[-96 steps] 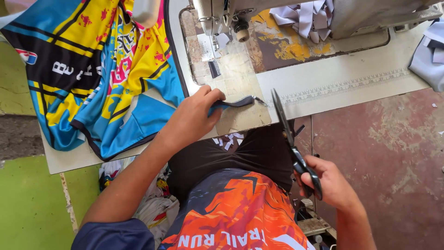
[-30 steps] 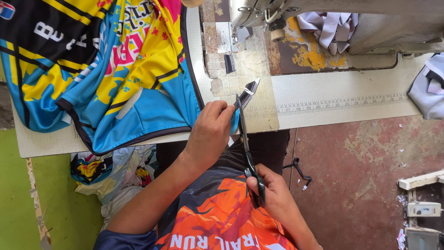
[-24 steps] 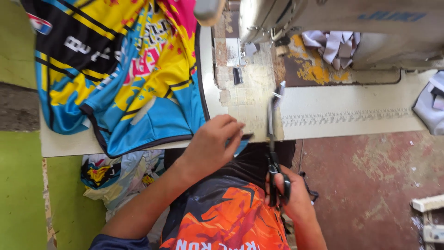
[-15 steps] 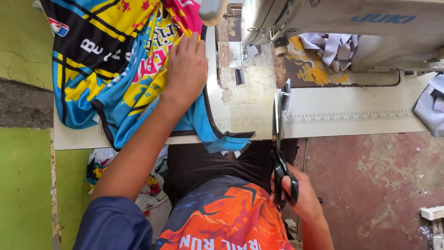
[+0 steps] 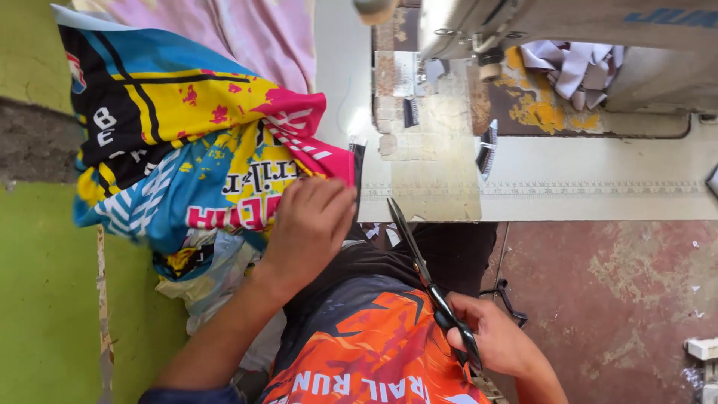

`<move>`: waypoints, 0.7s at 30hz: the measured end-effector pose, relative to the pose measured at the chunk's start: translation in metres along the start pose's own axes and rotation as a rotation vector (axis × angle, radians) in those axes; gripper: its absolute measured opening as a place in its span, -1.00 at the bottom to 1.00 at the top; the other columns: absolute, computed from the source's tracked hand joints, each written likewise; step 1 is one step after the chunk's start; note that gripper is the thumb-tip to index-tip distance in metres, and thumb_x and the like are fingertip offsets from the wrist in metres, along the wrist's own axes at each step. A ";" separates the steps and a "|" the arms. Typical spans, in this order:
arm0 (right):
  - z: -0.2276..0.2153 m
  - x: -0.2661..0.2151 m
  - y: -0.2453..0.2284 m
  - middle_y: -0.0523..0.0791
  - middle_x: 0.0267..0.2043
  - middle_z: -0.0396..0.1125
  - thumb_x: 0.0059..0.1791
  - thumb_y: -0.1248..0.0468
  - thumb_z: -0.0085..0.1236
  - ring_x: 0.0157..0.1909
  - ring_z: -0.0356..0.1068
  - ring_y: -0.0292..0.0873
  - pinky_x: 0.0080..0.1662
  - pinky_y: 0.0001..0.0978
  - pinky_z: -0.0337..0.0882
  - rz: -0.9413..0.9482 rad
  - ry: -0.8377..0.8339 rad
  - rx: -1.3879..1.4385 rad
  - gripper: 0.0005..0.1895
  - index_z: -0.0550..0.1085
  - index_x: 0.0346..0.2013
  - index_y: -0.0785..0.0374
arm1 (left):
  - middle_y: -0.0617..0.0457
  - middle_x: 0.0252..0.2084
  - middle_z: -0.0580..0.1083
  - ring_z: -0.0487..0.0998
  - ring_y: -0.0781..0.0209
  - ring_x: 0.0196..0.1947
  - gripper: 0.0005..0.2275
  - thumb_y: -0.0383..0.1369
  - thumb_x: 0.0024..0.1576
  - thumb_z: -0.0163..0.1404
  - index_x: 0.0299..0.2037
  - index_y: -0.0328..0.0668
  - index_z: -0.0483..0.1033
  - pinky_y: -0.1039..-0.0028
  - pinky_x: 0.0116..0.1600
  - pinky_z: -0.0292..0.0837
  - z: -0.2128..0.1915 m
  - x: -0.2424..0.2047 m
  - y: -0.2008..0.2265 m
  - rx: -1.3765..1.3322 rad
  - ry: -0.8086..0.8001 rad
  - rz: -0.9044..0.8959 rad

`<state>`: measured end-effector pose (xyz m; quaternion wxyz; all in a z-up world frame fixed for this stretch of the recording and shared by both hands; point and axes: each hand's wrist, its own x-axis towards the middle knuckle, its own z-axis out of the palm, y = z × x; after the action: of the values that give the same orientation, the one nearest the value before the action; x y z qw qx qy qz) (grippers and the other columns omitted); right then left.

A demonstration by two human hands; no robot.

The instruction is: Trimming excess material from a colorful jersey using scissors and aligning a red fabric strip on the sewing machine table.

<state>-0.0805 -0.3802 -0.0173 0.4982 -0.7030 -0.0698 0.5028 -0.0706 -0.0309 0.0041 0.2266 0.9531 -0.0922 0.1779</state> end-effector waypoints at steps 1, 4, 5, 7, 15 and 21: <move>-0.003 0.002 -0.005 -0.22 -0.50 0.17 -0.24 -0.39 0.21 -0.42 0.09 -0.32 -0.41 -0.41 0.13 0.004 -0.010 -0.009 -0.31 0.38 -0.48 0.22 | -0.03 -0.07 0.50 0.46 -0.02 -0.07 -0.89 -0.47 0.22 0.09 -0.08 -0.22 0.54 0.17 0.11 0.30 0.005 0.002 -0.004 0.002 0.005 -0.014; -0.019 0.013 -0.025 -0.22 -0.43 0.20 -0.31 -0.46 0.14 -0.36 0.11 -0.30 -0.36 -0.41 0.18 0.054 -0.073 -0.048 -0.20 0.45 -0.37 0.26 | -0.03 0.10 0.49 0.41 -0.01 0.12 -0.72 -0.25 0.20 0.15 0.06 -0.16 0.56 0.11 0.23 0.33 0.018 0.009 -0.019 0.256 0.006 -0.143; -0.028 0.016 -0.032 -0.20 -0.46 0.26 -0.31 -0.47 0.12 -0.41 0.22 -0.29 -0.40 -0.40 0.28 0.058 -0.123 -0.078 -0.20 0.43 -0.39 0.25 | -0.01 0.14 0.48 0.41 0.00 0.16 -0.73 -0.24 0.21 0.13 0.06 -0.12 0.56 0.04 0.24 0.31 0.019 0.009 -0.022 0.234 -0.024 -0.132; -0.042 0.023 -0.049 -0.18 -0.48 0.32 -0.30 -0.48 0.11 -0.46 0.33 -0.29 -0.44 -0.39 0.38 0.070 -0.178 -0.116 -0.21 0.41 -0.41 0.24 | 0.01 0.17 0.48 0.40 0.01 0.19 -0.74 -0.22 0.22 0.10 0.05 -0.09 0.56 -0.02 0.25 0.30 0.019 0.007 -0.029 0.207 -0.050 -0.132; -0.052 0.049 -0.097 -0.26 -0.52 0.07 -0.25 -0.31 0.27 -0.43 0.03 -0.31 -0.40 -0.33 0.02 0.215 -0.124 -0.476 -0.35 0.20 -0.54 0.13 | -0.01 0.23 0.47 0.42 0.01 0.20 -0.74 -0.28 0.28 0.05 0.13 -0.14 0.55 0.00 0.33 0.24 0.005 -0.001 -0.039 0.026 -0.064 0.024; -0.049 0.063 -0.107 -0.25 -0.56 0.10 -0.23 -0.16 0.35 -0.46 0.07 -0.29 -0.41 -0.33 0.10 0.209 -0.118 -0.536 -0.43 0.21 -0.55 0.14 | 0.05 0.22 0.49 0.43 0.04 0.23 -0.70 -0.25 0.29 0.03 0.19 -0.13 0.52 0.04 0.36 0.19 0.006 -0.001 -0.041 0.014 -0.077 0.014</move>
<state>0.0308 -0.3210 0.0249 0.2353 -0.7825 -0.1562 0.5550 -0.0593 0.0022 -0.0180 0.2150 0.9602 -0.1063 0.1431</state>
